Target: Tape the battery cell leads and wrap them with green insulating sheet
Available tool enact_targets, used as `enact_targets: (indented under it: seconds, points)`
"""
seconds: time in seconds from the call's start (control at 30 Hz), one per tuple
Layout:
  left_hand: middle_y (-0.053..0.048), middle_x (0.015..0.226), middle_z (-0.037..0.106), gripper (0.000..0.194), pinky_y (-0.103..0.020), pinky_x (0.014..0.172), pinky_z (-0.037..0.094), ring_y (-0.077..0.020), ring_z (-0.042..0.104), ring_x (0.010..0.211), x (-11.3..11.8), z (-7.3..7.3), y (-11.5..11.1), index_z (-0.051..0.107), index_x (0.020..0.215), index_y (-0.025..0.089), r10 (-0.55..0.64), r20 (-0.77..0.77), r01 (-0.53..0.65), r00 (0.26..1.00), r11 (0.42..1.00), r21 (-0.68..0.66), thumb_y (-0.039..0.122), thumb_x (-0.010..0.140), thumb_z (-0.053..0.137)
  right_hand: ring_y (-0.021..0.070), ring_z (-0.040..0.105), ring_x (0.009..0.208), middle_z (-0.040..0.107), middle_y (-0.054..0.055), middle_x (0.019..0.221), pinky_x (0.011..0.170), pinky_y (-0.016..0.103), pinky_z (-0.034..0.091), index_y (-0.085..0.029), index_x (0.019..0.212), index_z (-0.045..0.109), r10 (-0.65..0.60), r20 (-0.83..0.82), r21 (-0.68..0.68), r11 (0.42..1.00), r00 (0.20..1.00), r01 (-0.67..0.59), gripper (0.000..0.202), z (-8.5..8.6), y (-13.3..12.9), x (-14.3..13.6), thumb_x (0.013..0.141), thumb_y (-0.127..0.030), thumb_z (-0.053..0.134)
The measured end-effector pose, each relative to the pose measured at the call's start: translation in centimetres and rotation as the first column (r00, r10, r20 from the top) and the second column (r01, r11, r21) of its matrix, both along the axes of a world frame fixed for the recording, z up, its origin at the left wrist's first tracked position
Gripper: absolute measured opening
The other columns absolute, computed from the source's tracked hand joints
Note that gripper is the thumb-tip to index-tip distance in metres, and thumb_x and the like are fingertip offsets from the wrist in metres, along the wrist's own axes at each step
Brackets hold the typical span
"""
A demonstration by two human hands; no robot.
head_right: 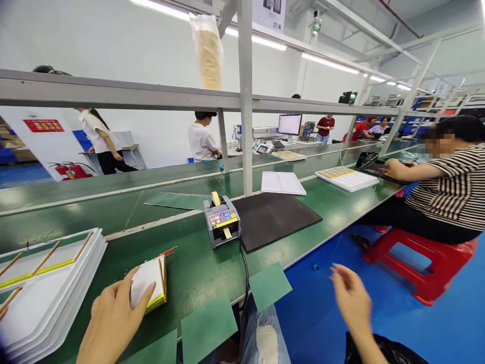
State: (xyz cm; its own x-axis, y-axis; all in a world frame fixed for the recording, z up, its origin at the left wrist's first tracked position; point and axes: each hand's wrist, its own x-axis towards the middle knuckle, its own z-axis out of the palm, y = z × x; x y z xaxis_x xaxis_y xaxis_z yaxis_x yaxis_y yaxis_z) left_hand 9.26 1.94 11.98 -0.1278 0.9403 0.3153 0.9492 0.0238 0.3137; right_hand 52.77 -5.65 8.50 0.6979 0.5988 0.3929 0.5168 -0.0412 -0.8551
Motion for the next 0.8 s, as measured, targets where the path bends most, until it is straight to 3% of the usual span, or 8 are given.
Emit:
enact_targets:
  seconds: [0.07,0.17,0.3,0.43,0.6,0.67,0.73,0.8]
  points:
    - [-0.02,0.113,0.046,0.079,-0.051,0.087,0.041,-0.0431,0.046,0.11,0.2,0.2,1.4,0.029,0.141,0.014,0.123,-0.023,-0.125,0.992,0.986,-0.114,0.065,0.081,0.029,0.0145,0.062,0.074,0.066,0.003,0.087,0.07,0.03,0.051,-0.015,0.095,0.062,0.227,0.033,-0.064,0.972,0.973,-0.224,0.023,1.0,4.2,-2.4,0.088,-0.037,0.054]
    - [-0.02,0.112,0.045,0.086,-0.049,0.085,0.041,-0.0436,0.046,0.11,1.3,0.1,2.7,0.021,0.144,0.016,0.185,0.023,-0.175,0.982,0.955,-0.242,0.072,0.078,0.023,0.0144,0.062,0.066,0.069,0.002,0.075,0.061,0.024,0.047,-0.019,0.081,0.068,0.503,0.069,-0.181,0.856,0.862,-0.485,0.022,2.2,11.0,-7.3,0.083,-0.039,0.058]
    - [-0.018,0.109,0.046,0.085,-0.047,0.081,0.042,-0.0422,0.047,0.11,2.2,0.1,3.3,0.013,0.145,0.022,0.233,0.009,-0.221,0.972,0.934,-0.281,0.073,0.078,0.022,0.0165,0.059,0.06,0.068,0.004,0.067,0.054,0.025,0.039,-0.018,0.071,0.066,0.562,0.11,-0.257,0.813,0.82,-0.523,0.027,3.0,16.0,-12.7,0.083,-0.039,0.054]
    - [-0.018,0.112,0.044,0.084,-0.046,0.083,0.043,-0.041,0.048,0.112,1.6,0.5,3.8,0.008,0.145,0.022,0.213,0.035,-0.181,0.976,0.896,-0.405,0.068,0.079,0.029,0.0196,0.057,0.073,0.065,0.009,0.078,0.063,0.029,0.038,-0.016,0.074,0.062,0.568,0.226,-0.209,0.822,0.792,-0.529,0.028,3.7,13.9,-16.1,0.088,-0.029,0.042]
    - [-0.022,0.116,0.048,0.089,-0.047,0.083,0.044,-0.0401,0.051,0.111,-0.9,0.3,4.7,0.006,0.145,0.014,0.18,0.042,-0.146,0.983,0.897,-0.417,0.057,0.076,0.042,0.016,0.056,0.074,0.064,0.002,0.077,0.068,0.027,0.04,-0.022,0.071,0.063,0.758,0.291,-0.086,0.629,0.584,-0.773,0.016,3.6,9.0,-17.7,0.081,-0.033,0.056]
    - [-0.025,0.122,0.047,0.097,-0.048,0.089,0.043,-0.041,0.048,0.116,-2.4,0.1,4.5,0.01,0.145,0.008,0.181,0.089,-0.136,0.98,0.921,-0.365,0.056,0.071,0.05,0.0154,0.056,0.072,0.062,0.003,0.078,0.066,0.027,0.041,-0.021,0.073,0.062,0.721,0.197,0.026,0.674,0.665,-0.738,0.015,2.9,8.8,-16.7,0.082,-0.032,0.056]
    - [-0.025,0.128,0.046,0.103,-0.049,0.094,0.04,-0.0405,0.047,0.118,-3.8,-0.1,3.6,0.014,0.144,0.007,0.216,0.261,-0.13,0.941,0.941,-0.311,0.058,0.065,0.056,0.0148,0.055,0.068,0.06,0.004,0.08,0.062,0.027,0.043,-0.019,0.084,0.059,0.603,0.064,0.077,0.791,0.795,-0.607,0.016,2.0,9.8,-15.3,0.085,-0.033,0.052]
    - [-0.021,0.128,0.05,0.106,-0.048,0.092,0.044,-0.0384,0.052,0.112,-4.8,-0.1,2.1,0.022,0.144,0.012,0.27,0.581,-0.104,0.768,0.947,-0.303,0.058,0.058,0.064,0.0145,0.056,0.063,0.06,0.006,0.084,0.057,0.027,0.045,-0.017,0.102,0.051,0.506,-0.057,0.079,0.862,0.861,-0.501,0.026,1.2,11.2,-14.4,0.088,-0.038,0.047]
